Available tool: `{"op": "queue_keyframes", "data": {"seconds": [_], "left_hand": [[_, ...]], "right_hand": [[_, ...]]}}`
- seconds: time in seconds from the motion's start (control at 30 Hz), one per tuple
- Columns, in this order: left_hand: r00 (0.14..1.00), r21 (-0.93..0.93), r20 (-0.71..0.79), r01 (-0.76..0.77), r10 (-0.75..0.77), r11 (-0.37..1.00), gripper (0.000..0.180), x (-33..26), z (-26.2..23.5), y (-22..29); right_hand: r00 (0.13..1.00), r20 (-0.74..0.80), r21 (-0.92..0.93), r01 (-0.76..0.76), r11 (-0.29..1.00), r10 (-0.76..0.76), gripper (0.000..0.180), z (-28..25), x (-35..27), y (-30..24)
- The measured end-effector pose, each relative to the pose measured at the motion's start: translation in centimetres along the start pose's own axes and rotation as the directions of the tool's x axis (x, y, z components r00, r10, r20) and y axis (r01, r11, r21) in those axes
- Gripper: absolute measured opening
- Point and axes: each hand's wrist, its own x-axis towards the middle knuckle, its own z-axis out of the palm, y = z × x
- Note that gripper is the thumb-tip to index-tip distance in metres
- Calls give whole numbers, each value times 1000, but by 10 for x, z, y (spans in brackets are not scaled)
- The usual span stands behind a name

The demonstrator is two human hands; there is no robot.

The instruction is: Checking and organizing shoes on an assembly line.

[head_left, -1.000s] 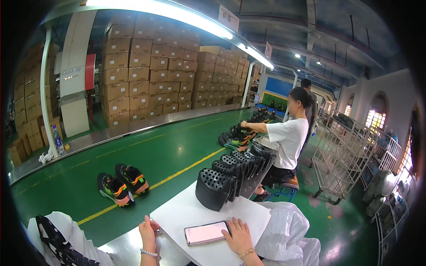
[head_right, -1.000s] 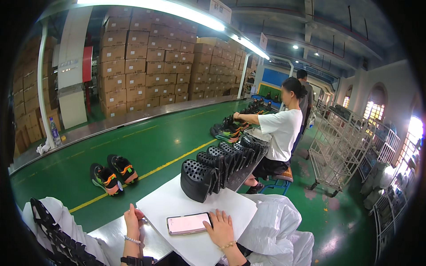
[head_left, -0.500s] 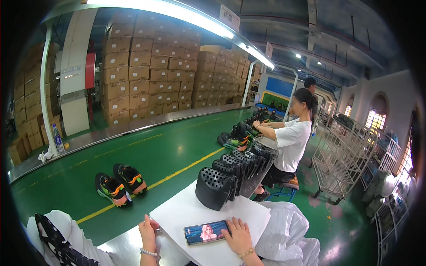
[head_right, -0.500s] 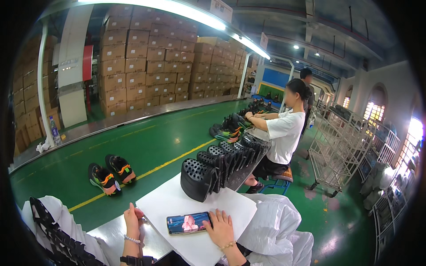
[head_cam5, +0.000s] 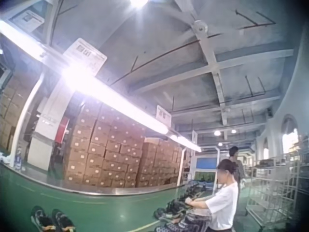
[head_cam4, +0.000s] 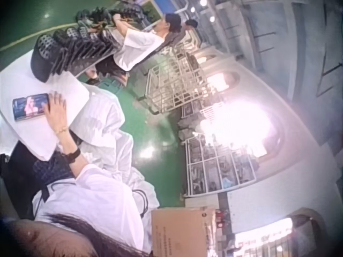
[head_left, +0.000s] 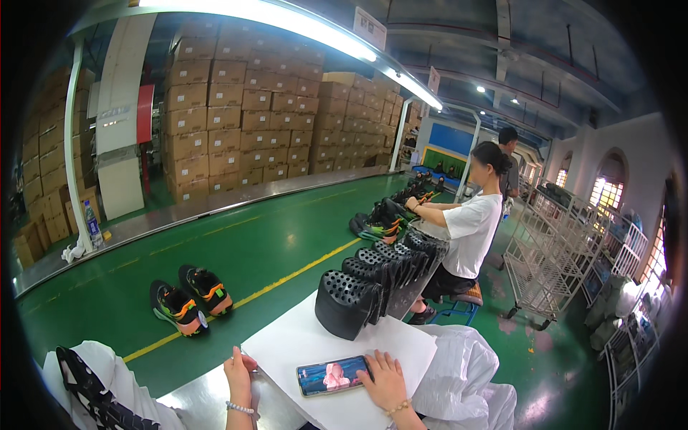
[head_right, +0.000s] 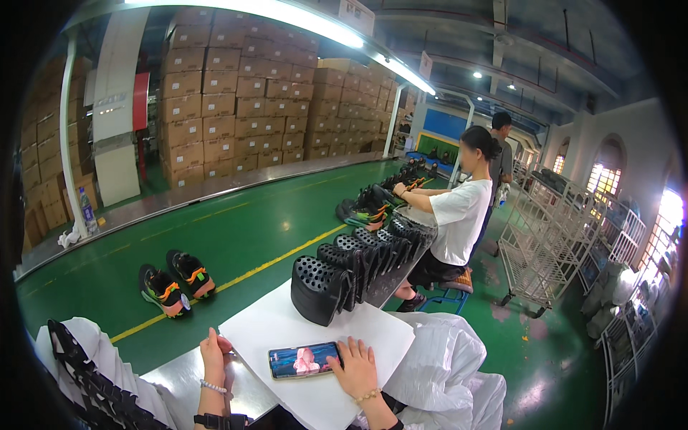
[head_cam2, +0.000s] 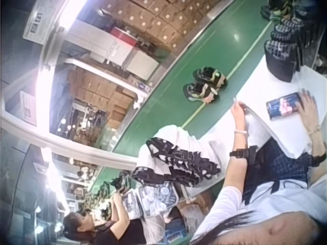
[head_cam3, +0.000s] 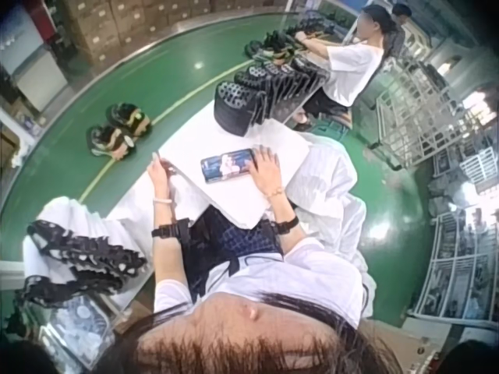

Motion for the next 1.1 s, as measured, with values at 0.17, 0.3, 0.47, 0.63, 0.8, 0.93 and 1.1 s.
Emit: {"op": "queue_keyframes", "data": {"seconds": [0.17, 0.3, 0.47, 0.63, 0.8, 0.93, 1.1], "left_hand": [[1000, -19, 2, -16, 16, 1000, 58, -1, 1, 1], [1000, -2, -19, -11, 11, 1000, 61, 3, -1, -3], [1000, 13, -11, -16, 16, 1000, 61, 2, -2, -4], [1000, 8, -2, -4, 4, 1000, 61, -3, -4, -1], [1000, 28, -6, -21, 21, 999, 60, -1, -6, -6], [1000, -18, -1, -26, 26, 999, 57, 3, -1, -5], [999, 21, 22, -38, 37, 999, 56, 6, 0, -2]], "right_hand": [[1000, 3, 8, -4, 1000, 4, 55, 1, 0, 0], [1000, 9, 19, -9, 1000, 9, 56, -1, 2, -1], [1000, 25, 16, -11, 1000, 11, 56, -3, 0, -2], [999, 36, 19, -16, 1000, 15, 56, -6, -4, -3], [999, 33, 19, -15, 1000, 14, 55, -2, -5, -3], [1000, 13, 14, -8, 1000, 8, 54, -1, 2, 0], [1000, 19, 9, -11, 1000, 10, 53, -6, 6, -3]]}}
